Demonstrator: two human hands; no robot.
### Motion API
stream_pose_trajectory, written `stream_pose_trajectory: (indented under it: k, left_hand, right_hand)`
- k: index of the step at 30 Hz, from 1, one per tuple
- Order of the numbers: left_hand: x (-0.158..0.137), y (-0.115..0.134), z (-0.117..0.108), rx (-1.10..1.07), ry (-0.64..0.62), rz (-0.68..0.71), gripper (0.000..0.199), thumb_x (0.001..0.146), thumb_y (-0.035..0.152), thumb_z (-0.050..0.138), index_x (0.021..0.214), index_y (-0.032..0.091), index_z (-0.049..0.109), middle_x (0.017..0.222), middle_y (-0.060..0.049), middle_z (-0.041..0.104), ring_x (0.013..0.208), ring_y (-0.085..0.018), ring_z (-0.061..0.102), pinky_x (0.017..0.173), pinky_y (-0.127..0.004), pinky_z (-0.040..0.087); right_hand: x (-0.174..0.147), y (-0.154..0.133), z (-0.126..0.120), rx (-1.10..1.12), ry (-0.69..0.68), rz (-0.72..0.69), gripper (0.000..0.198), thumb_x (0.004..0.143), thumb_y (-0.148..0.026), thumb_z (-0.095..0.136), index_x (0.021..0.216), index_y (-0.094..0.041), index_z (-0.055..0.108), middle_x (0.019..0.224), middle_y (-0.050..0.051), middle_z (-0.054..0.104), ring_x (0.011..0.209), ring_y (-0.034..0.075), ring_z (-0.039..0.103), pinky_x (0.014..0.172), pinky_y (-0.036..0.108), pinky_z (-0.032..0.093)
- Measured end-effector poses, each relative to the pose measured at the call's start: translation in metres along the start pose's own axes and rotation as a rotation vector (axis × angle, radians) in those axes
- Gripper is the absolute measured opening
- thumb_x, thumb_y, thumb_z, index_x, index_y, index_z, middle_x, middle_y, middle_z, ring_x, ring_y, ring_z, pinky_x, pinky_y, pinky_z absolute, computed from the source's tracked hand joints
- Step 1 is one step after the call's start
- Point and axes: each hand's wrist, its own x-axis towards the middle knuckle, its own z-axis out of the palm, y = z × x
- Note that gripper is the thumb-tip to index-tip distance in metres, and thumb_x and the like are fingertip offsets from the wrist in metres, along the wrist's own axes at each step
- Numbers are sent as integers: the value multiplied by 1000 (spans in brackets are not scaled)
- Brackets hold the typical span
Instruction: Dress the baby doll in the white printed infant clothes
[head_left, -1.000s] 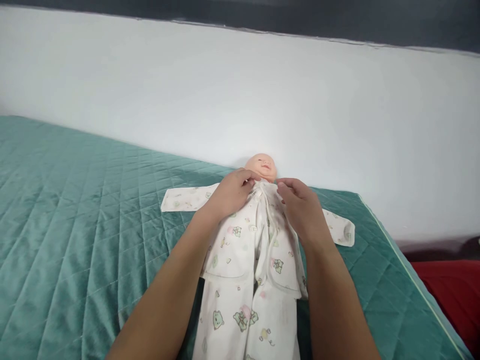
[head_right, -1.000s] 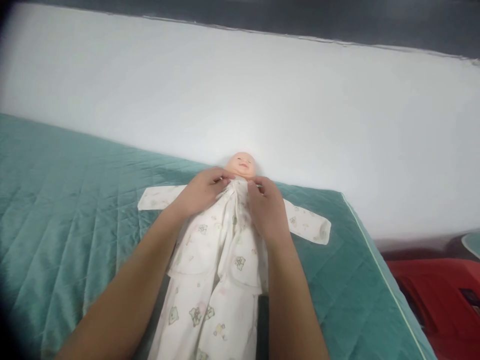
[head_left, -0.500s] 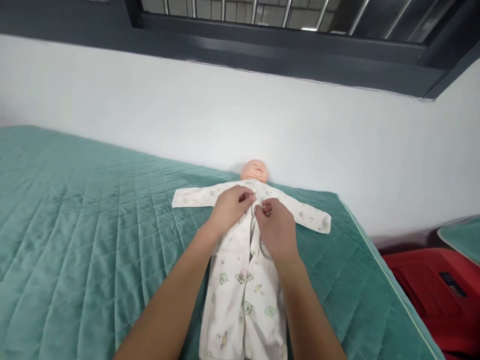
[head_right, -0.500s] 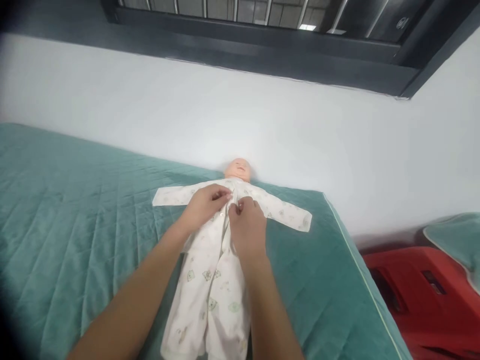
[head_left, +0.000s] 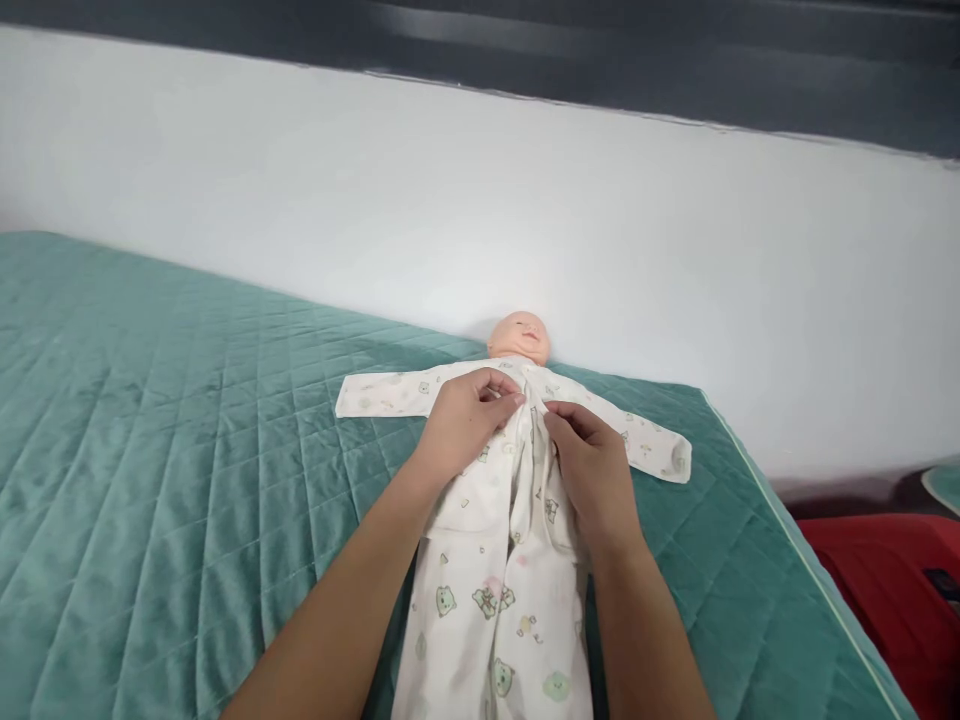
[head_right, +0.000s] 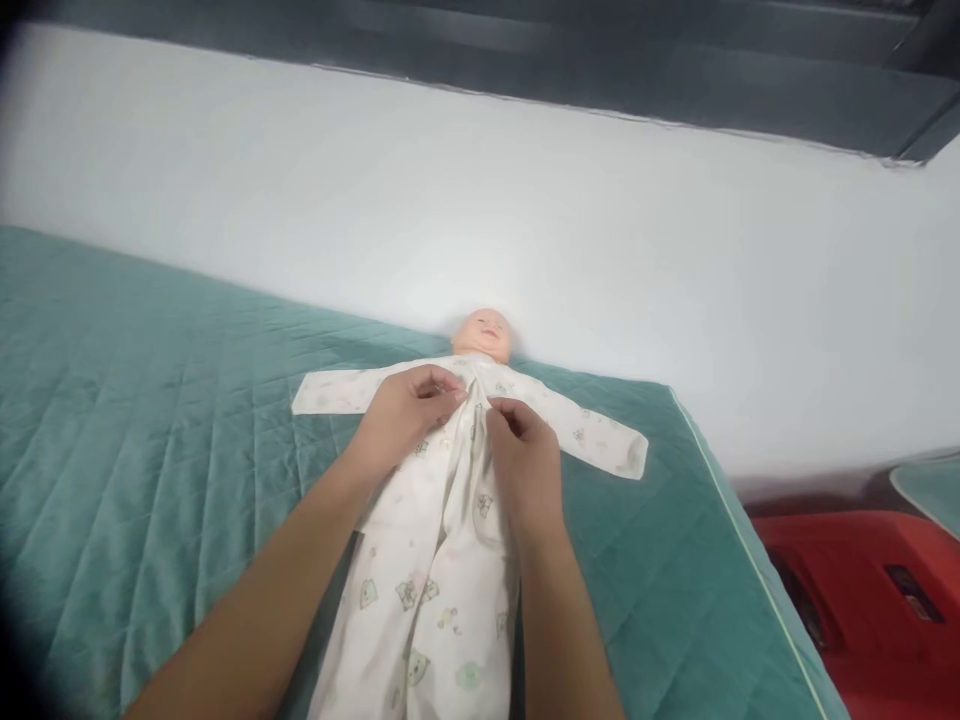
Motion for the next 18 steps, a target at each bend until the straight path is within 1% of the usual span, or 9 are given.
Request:
stream_pose_trajectory:
  k: [4,7,9,12,14,16,18]
  left_hand:
    - [0,0,4,-21,-6,27,14,79,33,69,80,19,69,64,3,60,55,-9,51,52,-21,36]
    - [0,-1,3,-11,-35,35,12,79,31,67,82,19,70,63,3,59,57,-9,52,54,-22,38]
    - [0,-1,2,0,-59,27,13,80,30,66,85,20,71,61,3,58,56,-9,51,54,-22,37]
    - [0,-1,1,26,-71,22,13,80,29,64,85,20,72,62,3,58,56,-9,50,53,-22,36]
    - [0,-1,1,34,-64,23,14,80,30,64,86,20,72,64,3,59,57,-10,51,53,-22,37]
    - [1,-2,1,40,-54,22,14,80,30,65,86,20,72,65,3,60,58,-10,53,54,-23,38]
    - [2,-4,1,49,-42,16,13,79,29,65,85,20,72,64,3,60,58,-10,53,55,-23,38]
  right_hand:
    - [4,3,-5,81,-70,50,31,81,-41,66,103,-22,75,70,-2,62,64,13,49,60,26,36]
    - [4,0,-5,64,-102,46,30,80,-39,65,102,-22,75,67,-4,59,60,12,45,57,25,33]
    - [2,-4,-2,-5,-100,13,27,80,-39,65,99,-22,75,70,-3,62,62,13,48,58,26,35]
    - [1,-9,4,-141,-40,-67,24,80,-43,65,89,-21,73,74,-1,67,65,14,52,60,27,38]
    - [2,-9,7,-181,-6,-104,24,81,-45,64,85,-21,71,73,0,67,65,15,54,61,28,39]
    - [5,-5,7,-143,-4,-101,22,81,-43,65,84,-22,71,75,0,68,67,16,55,63,28,40]
    - [8,0,5,-36,-29,-60,22,80,-42,66,87,-22,72,80,1,70,71,17,57,65,29,43]
